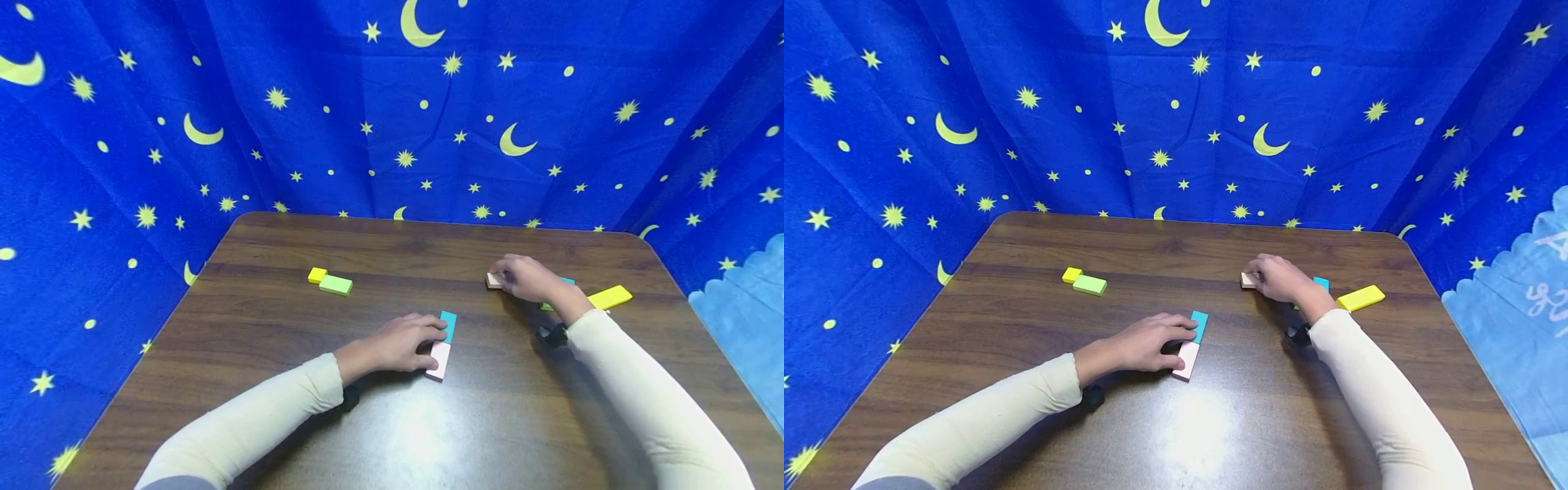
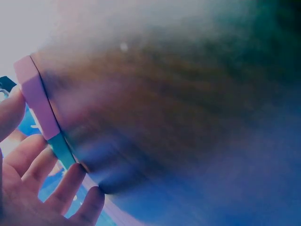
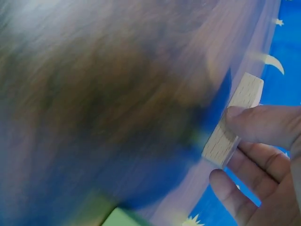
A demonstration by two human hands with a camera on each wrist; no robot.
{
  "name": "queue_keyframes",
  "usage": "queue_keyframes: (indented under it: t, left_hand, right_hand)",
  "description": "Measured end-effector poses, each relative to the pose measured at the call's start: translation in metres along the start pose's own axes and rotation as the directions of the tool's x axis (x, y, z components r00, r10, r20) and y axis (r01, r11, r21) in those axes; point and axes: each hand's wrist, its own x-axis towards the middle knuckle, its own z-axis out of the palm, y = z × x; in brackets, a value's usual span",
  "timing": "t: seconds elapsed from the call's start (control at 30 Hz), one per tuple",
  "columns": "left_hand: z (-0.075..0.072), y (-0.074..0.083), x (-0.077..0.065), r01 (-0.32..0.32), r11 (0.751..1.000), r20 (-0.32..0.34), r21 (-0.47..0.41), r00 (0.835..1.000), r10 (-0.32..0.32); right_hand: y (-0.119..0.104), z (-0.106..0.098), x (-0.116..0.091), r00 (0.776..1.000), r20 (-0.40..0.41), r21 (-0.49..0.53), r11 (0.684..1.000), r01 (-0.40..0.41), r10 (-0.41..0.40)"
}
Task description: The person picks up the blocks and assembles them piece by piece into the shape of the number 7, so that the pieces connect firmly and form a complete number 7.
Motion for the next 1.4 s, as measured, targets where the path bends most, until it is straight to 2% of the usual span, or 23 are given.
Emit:
queue_keyframes:
  t: [0.27, 0.53, 0.8, 0.9, 1.13, 1.4]
  left_hand:
    - [0.000, -0.001, 0.000, 0.005, 1.000, 0.007, 0.005, 1.000, -0.005]
    - [0.000, 0.000, 0.000, -0.006, 1.000, 0.003, 0.007, 1.000, 0.006]
    - [0.000, -0.001, 0.001, 0.013, 1.000, 0.024, 0.009, 1.000, -0.013]
    - [0.001, -0.002, 0.002, 0.011, 1.000, 0.024, 0.006, 1.000, -0.011]
    - [0.001, -0.002, 0.001, 0.005, 1.000, 0.020, 0.000, 1.000, -0.005]
    - [0.001, -0.001, 0.002, 0.008, 1.000, 0.022, -0.002, 1.000, -0.008]
  right_hand:
    - [-0.019, 0.005, 0.016, 0.997, 0.071, -0.006, 1.000, 0.010, -0.009]
    - [-0.040, 0.010, 0.027, 0.994, 0.095, 0.031, 0.999, 0.043, -0.046]
    - [-0.046, 0.023, 0.030, 0.983, 0.054, 0.031, 0.984, 0.173, -0.174]
    - [-0.046, 0.027, 0.029, 0.980, 0.042, 0.023, 0.980, 0.196, -0.196]
    - [-0.045, 0.030, 0.026, 0.989, 0.015, 0.001, 0.989, 0.150, -0.150]
    - [-0.045, 0.030, 0.025, 0.983, 0.023, 0.069, 0.981, 0.181, -0.183]
